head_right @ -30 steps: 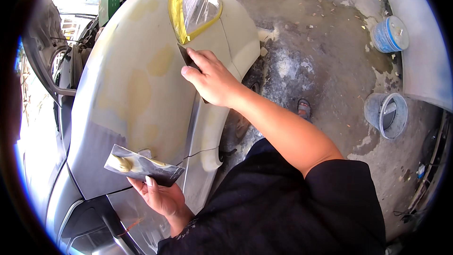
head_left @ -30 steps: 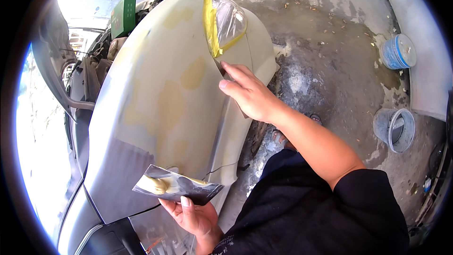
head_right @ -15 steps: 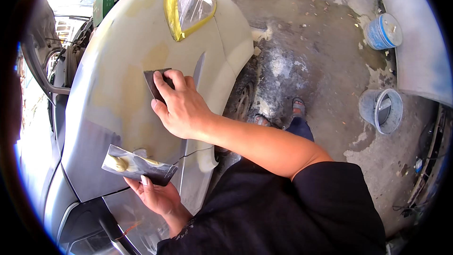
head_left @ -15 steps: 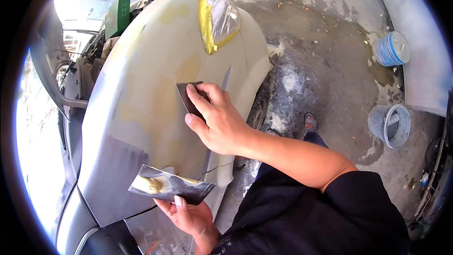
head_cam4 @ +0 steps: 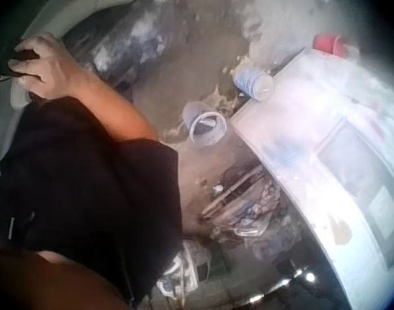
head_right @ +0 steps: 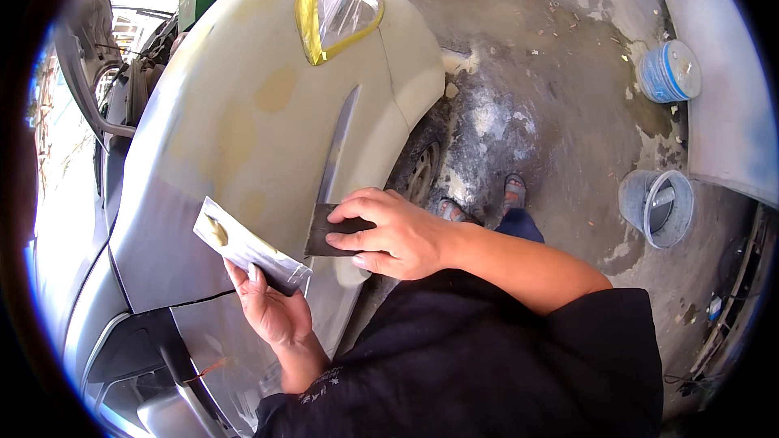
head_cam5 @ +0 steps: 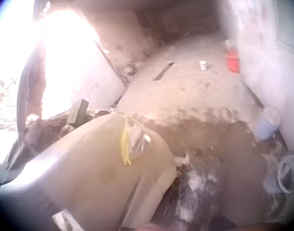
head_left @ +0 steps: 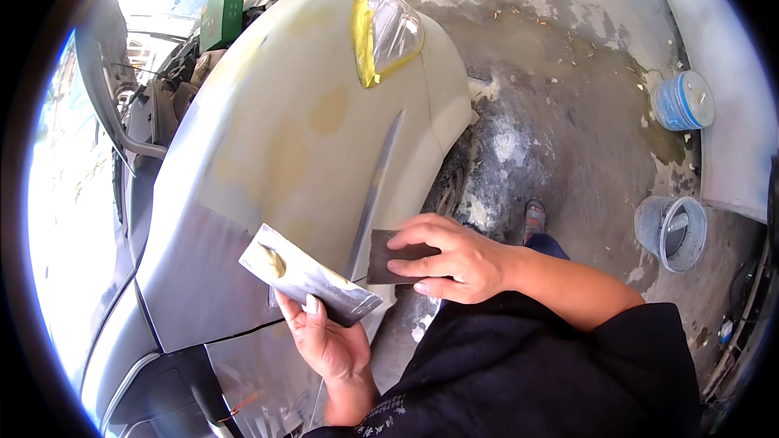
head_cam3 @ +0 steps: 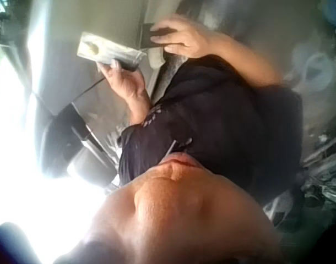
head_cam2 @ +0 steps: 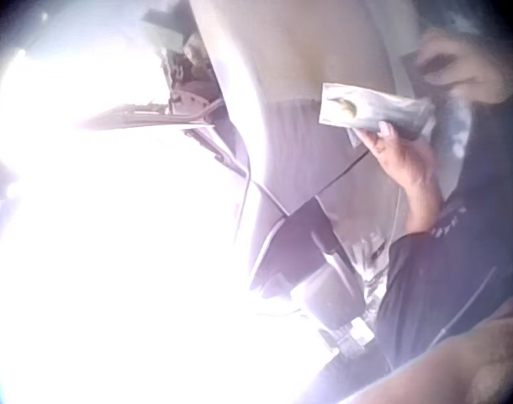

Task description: The person applies body filler to the front fender and wheel arch of a silver car using a metal spreader. They repeatedly scoop filler from a palette and smooth it onto the vehicle's surface, working on both the upper panel and the area around the tire.

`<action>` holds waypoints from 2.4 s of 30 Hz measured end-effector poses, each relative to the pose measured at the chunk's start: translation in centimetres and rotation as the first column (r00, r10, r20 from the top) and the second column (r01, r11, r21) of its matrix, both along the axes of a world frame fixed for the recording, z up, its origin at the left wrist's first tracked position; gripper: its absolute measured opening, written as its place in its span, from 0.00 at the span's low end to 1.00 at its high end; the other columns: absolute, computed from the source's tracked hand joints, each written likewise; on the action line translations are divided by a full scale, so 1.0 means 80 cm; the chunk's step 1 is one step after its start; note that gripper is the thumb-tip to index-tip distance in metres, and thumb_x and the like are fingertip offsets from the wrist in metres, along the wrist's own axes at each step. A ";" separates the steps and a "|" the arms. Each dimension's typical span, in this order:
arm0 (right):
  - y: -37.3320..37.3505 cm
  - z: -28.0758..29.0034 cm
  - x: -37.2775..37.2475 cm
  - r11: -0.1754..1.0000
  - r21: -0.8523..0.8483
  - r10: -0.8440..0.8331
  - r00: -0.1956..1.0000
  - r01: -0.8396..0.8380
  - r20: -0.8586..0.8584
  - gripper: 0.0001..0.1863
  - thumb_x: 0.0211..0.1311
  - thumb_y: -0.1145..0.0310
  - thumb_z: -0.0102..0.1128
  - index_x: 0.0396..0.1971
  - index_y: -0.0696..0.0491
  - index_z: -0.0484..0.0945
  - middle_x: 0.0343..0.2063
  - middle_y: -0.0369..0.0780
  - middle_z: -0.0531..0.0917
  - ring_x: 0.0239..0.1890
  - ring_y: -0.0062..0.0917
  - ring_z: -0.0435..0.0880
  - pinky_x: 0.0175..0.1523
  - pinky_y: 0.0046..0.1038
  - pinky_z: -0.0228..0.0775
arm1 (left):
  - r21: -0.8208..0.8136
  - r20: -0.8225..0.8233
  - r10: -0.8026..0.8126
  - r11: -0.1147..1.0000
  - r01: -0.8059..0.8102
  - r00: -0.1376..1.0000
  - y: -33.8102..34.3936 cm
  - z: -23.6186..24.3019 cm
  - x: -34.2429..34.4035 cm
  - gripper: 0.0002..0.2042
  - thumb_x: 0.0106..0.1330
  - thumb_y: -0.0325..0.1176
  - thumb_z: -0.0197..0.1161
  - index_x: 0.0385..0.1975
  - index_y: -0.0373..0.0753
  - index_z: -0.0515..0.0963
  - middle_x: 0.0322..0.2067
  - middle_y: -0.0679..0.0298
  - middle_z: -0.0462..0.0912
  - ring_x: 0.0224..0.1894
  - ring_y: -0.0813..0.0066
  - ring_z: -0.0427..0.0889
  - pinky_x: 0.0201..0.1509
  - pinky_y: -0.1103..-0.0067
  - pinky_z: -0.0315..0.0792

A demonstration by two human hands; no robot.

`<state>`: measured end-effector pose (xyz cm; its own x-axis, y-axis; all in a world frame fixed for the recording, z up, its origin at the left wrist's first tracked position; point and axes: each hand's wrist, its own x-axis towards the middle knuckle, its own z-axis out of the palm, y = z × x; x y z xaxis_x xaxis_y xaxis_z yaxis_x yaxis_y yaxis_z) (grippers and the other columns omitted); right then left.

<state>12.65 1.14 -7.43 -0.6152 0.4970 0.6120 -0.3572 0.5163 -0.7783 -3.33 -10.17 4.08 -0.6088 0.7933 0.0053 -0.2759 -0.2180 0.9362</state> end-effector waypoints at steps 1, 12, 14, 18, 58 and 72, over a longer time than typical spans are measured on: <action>0.000 -0.004 0.005 1.000 -0.030 0.004 1.000 -0.003 0.022 0.20 0.60 0.67 0.58 0.52 0.57 0.77 0.53 0.47 0.72 0.56 0.41 0.70 0.61 0.36 0.62 | 0.014 0.022 -0.022 1.000 0.021 1.000 -0.001 0.000 0.001 0.28 0.67 0.21 0.50 0.67 0.38 0.54 0.61 0.56 0.68 0.61 0.63 0.72 0.66 0.65 0.66; 0.009 0.003 0.052 -0.075 -0.691 0.623 0.507 -0.719 -0.596 0.22 0.64 0.69 0.61 0.54 0.62 0.70 0.49 0.39 0.79 0.53 0.20 0.75 0.59 0.25 0.65 | -0.151 0.514 -0.103 0.966 0.208 0.852 -0.005 -0.013 0.039 0.27 0.64 0.19 0.53 0.65 0.37 0.59 0.55 0.56 0.75 0.57 0.66 0.76 0.63 0.69 0.70; 0.004 -0.007 0.036 -0.027 -0.688 0.609 0.534 -0.725 -0.586 0.20 0.64 0.71 0.61 0.53 0.62 0.70 0.48 0.38 0.79 0.51 0.20 0.76 0.58 0.25 0.66 | -0.139 0.548 -0.136 0.958 0.251 0.825 -0.002 -0.015 0.050 0.27 0.64 0.18 0.53 0.65 0.37 0.60 0.56 0.57 0.75 0.58 0.66 0.75 0.64 0.69 0.69; 0.043 -0.018 0.034 0.067 -0.799 0.345 0.765 -0.598 -0.543 0.20 0.66 0.73 0.56 0.57 0.61 0.68 0.47 0.40 0.80 0.49 0.22 0.79 0.56 0.27 0.70 | -0.198 0.420 -0.047 0.970 0.142 0.906 -0.001 -0.002 0.064 0.27 0.64 0.19 0.53 0.65 0.37 0.59 0.55 0.58 0.75 0.55 0.66 0.77 0.60 0.68 0.73; 0.031 0.008 -0.134 0.748 0.114 -0.651 0.688 0.654 0.320 0.25 0.65 0.62 0.52 0.62 0.46 0.68 0.62 0.41 0.63 0.53 0.44 0.65 0.55 0.48 0.62 | 0.032 -0.395 0.186 0.982 -0.189 0.900 -0.107 -0.037 -0.037 0.26 0.67 0.21 0.53 0.66 0.33 0.57 0.58 0.55 0.71 0.58 0.65 0.73 0.65 0.66 0.65; 0.026 -0.003 -0.116 0.718 0.211 -0.695 0.669 0.663 0.263 0.26 0.60 0.65 0.56 0.60 0.45 0.69 0.61 0.38 0.64 0.53 0.43 0.65 0.53 0.47 0.62 | -0.001 -0.396 0.138 0.989 -0.150 0.908 -0.107 -0.046 -0.055 0.28 0.65 0.21 0.54 0.65 0.32 0.56 0.58 0.54 0.71 0.58 0.65 0.72 0.65 0.66 0.65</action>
